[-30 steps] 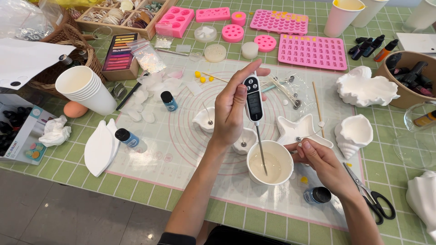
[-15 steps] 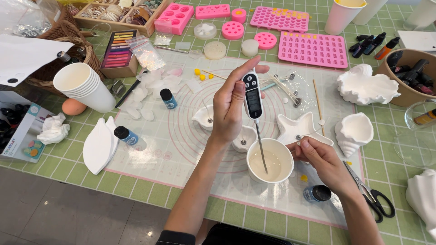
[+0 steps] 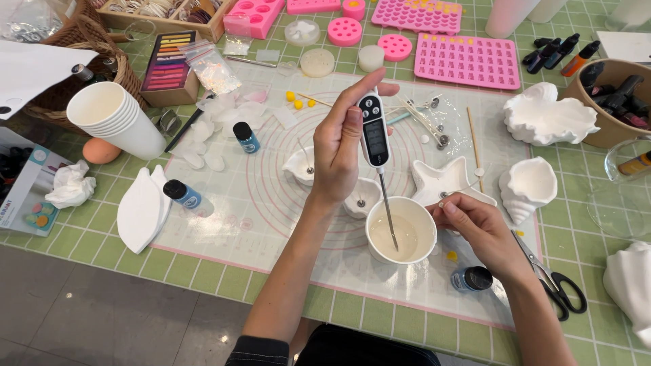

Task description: The recorder measures the temperature of melted wax, cleans a digital thermometer, and adds blue dye to a cup of wax.

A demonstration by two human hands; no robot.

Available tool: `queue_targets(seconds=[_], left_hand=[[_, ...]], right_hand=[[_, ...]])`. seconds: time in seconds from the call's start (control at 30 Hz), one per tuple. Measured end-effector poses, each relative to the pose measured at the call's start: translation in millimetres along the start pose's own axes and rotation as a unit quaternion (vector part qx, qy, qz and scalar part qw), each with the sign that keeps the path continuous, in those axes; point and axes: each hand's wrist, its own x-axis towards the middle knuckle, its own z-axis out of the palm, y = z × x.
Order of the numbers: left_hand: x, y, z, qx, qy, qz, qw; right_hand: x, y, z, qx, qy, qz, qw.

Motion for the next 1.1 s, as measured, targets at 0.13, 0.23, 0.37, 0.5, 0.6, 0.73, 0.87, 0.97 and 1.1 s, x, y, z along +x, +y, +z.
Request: queue_targets(seconds=[0.13,0.23,0.37,0.5,0.6,0.73,0.87,0.97,1.1], left_hand=[[-0.3,-1.0,-0.9,0.0,-0.007,0.014,1.0],[0.4,-0.1,-0.7,-0.021,-0.012,0.002,1.0],[-1.2,0.2,0.7,-0.009,-0.002,-0.005,1.0],[0.0,1.0,1.6,0.005,-0.002,-0.002,1.0],[-0.2,0.7,2.9,0.013,0.004,-0.01,1.0],[-0.1,2.1,3.6,0.013,0.007,-0.01,1.0],[0.5,2.0,4.7,0.016,0.005,-0.006,1.0],[0.2,1.7,4.7,0.017,0.008,-0.005,1.0],[0.1,0.9,4.5,0.009,0.011,-0.009,1.0]], right_hand=[[-0.4,-2.6,0.9,0.001,-0.003,-0.007,1.0],[-1.1,-6.3,3.1,-0.007,0.012,0.0,1.0],[-3.2,-6.3,2.5,-0.003,0.013,0.002,1.0],[-1.4,-5.3,2.5,0.003,0.003,-0.018,1.0],[-2.0,-7.8,3.4,-0.006,0.009,-0.013,1.0],[-2.8,-9.6,4.5,-0.009,0.013,-0.005,1.0],[-2.4,-8.9,4.5,0.004,0.008,-0.012,1.0],[-1.5,-6.4,4.2,0.011,0.007,-0.015,1.0],[-1.2,-4.9,4.7,0.02,0.007,-0.012,1.0]])
